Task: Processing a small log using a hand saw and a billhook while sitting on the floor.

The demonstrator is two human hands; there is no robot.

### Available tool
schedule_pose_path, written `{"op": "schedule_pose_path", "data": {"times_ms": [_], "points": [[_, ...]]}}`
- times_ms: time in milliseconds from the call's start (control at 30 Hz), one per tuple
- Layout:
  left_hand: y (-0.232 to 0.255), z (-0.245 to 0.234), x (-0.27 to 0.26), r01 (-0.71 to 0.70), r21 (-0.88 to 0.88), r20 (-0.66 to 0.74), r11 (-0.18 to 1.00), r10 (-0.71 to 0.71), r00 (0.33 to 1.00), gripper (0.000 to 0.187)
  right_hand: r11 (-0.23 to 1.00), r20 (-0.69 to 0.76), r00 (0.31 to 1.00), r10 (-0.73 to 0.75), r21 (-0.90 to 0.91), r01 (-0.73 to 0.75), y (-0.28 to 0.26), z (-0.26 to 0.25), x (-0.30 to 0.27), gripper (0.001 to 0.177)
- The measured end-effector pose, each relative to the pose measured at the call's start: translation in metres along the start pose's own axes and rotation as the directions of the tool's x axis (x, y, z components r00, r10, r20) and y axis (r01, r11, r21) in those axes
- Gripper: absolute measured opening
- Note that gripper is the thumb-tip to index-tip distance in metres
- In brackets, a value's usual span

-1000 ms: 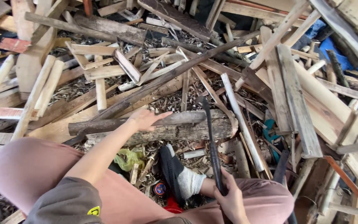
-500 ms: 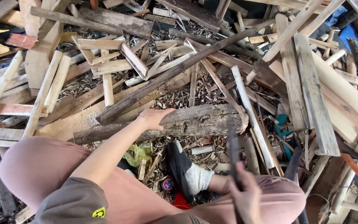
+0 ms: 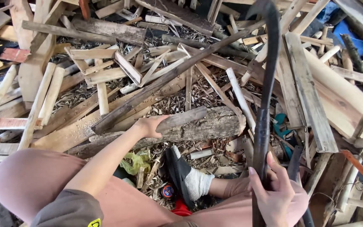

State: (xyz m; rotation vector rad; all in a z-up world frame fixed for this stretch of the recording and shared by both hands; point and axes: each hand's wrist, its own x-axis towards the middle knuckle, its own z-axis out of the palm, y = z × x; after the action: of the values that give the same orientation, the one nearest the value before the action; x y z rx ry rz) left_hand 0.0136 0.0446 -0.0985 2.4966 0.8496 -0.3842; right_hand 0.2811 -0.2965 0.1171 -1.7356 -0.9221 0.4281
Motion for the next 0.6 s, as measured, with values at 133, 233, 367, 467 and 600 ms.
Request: {"op": "schedule_pose_path", "data": {"times_ms": [133, 233, 367, 467, 600], "points": [[0.020, -0.022, -0.013, 0.137, 0.078, 0.083, 0.987, -0.144, 0.986, 0.095, 0.982, 0.038, 0.995, 0.097, -0.166, -0.089, 0.077, 0.024, -0.023, 0.051], [0.009, -0.019, -0.003, 0.088, 0.042, 0.015, 0.995, -0.089, 0.996, 0.096, 0.853, 0.257, 0.829, 0.497, -0.321, -0.412, 0.136, 0.037, -0.042, 0.053], [0.018, -0.008, -0.020, 0.097, -0.081, 0.078, 0.992, -0.091, 0.993, 0.096, 0.834, 0.275, 0.787, 0.552, -0.194, -0.517, 0.078, 0.021, -0.039, 0.061], [0.013, -0.030, -0.005, 0.096, -0.035, 0.087, 0.995, -0.093, 0.992, 0.090, 0.900, 0.202, 0.880, 0.430, -0.171, -0.400, 0.036, 0.016, -0.006, 0.065], [0.009, -0.018, -0.008, 0.098, -0.060, 0.051, 0.993, -0.095, 0.994, 0.092, 0.993, 0.081, 0.993, 0.083, 0.076, -0.089, 0.005, -0.001, 0.001, 0.055]]}}
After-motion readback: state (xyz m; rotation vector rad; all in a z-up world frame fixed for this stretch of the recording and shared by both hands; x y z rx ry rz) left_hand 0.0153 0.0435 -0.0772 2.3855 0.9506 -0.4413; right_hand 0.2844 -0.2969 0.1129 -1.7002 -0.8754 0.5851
